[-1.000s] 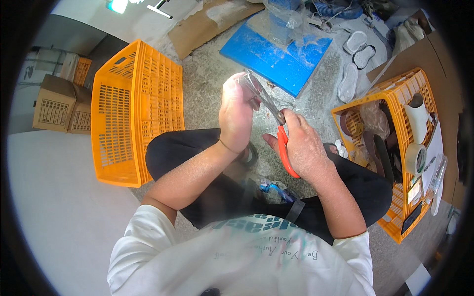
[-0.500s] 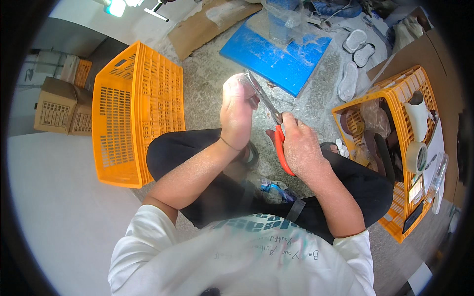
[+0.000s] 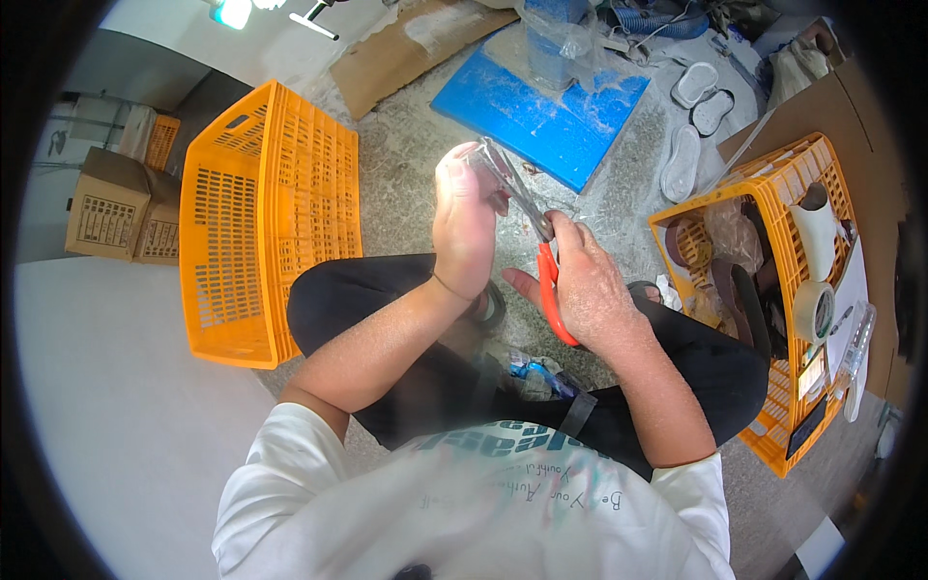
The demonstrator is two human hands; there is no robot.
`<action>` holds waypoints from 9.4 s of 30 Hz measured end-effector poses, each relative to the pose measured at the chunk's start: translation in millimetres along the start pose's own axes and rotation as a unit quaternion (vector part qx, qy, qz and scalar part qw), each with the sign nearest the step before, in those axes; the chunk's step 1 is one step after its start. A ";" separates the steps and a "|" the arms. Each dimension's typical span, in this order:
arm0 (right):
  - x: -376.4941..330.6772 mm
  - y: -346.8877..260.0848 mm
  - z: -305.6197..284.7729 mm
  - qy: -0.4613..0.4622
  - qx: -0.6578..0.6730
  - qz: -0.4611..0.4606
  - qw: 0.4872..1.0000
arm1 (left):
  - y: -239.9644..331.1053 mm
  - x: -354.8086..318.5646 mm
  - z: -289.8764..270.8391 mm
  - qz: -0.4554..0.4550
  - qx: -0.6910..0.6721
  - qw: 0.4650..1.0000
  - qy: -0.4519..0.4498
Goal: The person first sorts a stack of paper receipts into a black bag, then sits on the floor and uses scissors to cut a plastic bottle into smaller pieces.
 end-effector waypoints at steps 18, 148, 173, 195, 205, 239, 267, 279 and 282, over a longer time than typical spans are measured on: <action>3.9 12.3 11.2 0.009 -0.048 -0.022 0.999 | -7.5 0.4 -1.5 -0.005 -0.009 1.000 -0.010; -3.5 7.5 1.0 -0.007 -0.023 -0.028 0.999 | 15.1 4.9 -4.3 0.065 0.043 0.997 -0.005; -7.1 5.7 -5.8 0.010 -0.050 -0.033 0.998 | 21.8 5.6 -4.5 0.060 0.033 0.998 -0.018; 0.9 3.7 0.8 0.068 0.007 -0.032 0.997 | 15.8 2.0 -0.7 0.052 0.001 0.998 -0.034; 5.0 -0.7 -1.1 0.026 -0.015 -0.027 0.999 | 16.4 -8.0 3.6 0.058 0.037 0.997 -0.032; 9.2 -1.1 1.0 0.027 -0.073 -0.036 0.996 | 10.2 -7.2 1.7 0.050 0.032 0.998 -0.030; 10.6 -4.0 -0.2 0.031 -0.056 -0.034 0.997 | 15.7 -3.6 4.1 0.068 0.019 0.997 -0.042; 8.8 -2.1 2.3 0.069 -0.043 -0.052 0.995 | 11.0 1.5 3.2 0.066 0.067 0.995 -0.027; 10.4 -0.1 4.2 0.051 -0.001 -0.050 0.997 | 13.2 2.9 1.9 0.073 0.045 0.996 -0.030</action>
Point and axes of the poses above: each hand's wrist, its own x-axis towards the middle knuckle, its own z-axis out of the palm, y = z × x, the point moved 3 cm from there along x, towards the middle knuckle, and after that the axes turned 3 degrees about -x, right-handed, at the moved point
